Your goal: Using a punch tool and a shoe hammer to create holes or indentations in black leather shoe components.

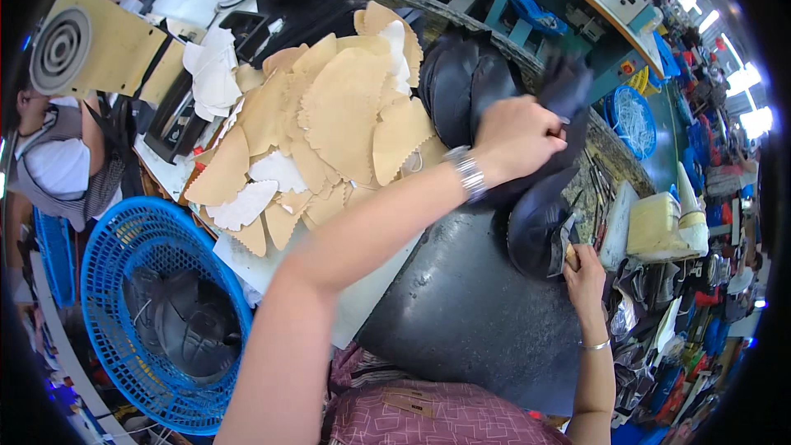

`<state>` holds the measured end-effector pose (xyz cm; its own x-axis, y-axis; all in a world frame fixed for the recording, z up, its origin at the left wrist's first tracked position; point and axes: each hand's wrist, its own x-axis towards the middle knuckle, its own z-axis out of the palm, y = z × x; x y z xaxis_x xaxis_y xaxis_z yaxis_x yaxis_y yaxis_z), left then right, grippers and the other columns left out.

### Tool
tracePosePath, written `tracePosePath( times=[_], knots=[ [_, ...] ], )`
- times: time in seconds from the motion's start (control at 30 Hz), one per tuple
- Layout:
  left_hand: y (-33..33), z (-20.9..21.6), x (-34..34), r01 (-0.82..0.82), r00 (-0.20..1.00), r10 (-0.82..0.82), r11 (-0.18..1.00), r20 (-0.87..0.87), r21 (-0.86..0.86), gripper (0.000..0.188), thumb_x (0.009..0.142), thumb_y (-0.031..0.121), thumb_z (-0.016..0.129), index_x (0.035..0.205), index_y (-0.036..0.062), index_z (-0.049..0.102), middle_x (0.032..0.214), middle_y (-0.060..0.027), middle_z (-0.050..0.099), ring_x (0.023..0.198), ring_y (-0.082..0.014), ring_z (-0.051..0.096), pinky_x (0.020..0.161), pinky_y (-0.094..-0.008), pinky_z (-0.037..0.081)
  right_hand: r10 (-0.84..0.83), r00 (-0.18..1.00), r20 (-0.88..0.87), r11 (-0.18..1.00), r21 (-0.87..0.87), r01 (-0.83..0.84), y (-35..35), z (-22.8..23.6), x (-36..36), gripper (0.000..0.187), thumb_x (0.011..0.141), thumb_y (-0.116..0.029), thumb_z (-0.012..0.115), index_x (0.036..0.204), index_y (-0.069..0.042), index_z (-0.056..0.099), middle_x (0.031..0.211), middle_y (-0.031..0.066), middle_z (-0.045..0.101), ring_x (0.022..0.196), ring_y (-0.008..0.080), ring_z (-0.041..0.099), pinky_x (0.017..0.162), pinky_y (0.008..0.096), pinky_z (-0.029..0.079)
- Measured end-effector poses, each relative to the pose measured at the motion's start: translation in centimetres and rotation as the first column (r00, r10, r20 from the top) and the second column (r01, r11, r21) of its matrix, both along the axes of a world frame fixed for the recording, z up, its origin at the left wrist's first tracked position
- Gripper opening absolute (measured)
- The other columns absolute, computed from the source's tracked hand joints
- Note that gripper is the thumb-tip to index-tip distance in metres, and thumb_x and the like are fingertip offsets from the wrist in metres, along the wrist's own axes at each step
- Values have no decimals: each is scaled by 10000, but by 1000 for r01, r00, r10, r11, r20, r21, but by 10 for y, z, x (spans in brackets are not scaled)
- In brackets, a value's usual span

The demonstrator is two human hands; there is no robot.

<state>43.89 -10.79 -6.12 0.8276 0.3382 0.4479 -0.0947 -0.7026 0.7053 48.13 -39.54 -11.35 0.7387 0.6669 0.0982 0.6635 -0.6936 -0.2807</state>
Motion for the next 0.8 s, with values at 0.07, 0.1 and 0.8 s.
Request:
tracePosePath(
  times=[0.07, 0.1, 0.8],
  knots=[
    [11, 16, -53, -79, 996, 76, 992, -35, -100, 164, 739, 267, 686, 827, 130, 708, 707, -85, 622, 638, -192, 565, 609, -308, 445, -10, 1000, 5, 1000, -15, 11, -5, 1, 0, 284, 687, -120, 697, 929, -63, 558, 854, 126, 550, 773, 337, 573, 645, 388, 457],
    [25, 11, -78, -81, 996, 75, 979, -42, -185, 149, 767, 192, 679, 852, 71, 696, 767, -48, 654, 645, -104, 551, 608, -245, 434, -20, 1000, 0, 999, -25, 20, -6, 1, 1, 291, 686, -132, 705, 927, -62, 558, 859, 117, 549, 792, 329, 574, 656, 384, 457],
    [62, -54, -264, -650, 758, 557, 691, -340, -316, 176, 789, 174, 646, 787, -1, 666, 641, -68, 627, 572, -76, 535, 530, -250, 408, 432, 887, -165, 868, 344, -359, 191, 45, -82, 299, 804, -286, 637, 795, -4, 539, 622, 185, 526, 619, 364, 529, 555, 407, 412]
  ],
)
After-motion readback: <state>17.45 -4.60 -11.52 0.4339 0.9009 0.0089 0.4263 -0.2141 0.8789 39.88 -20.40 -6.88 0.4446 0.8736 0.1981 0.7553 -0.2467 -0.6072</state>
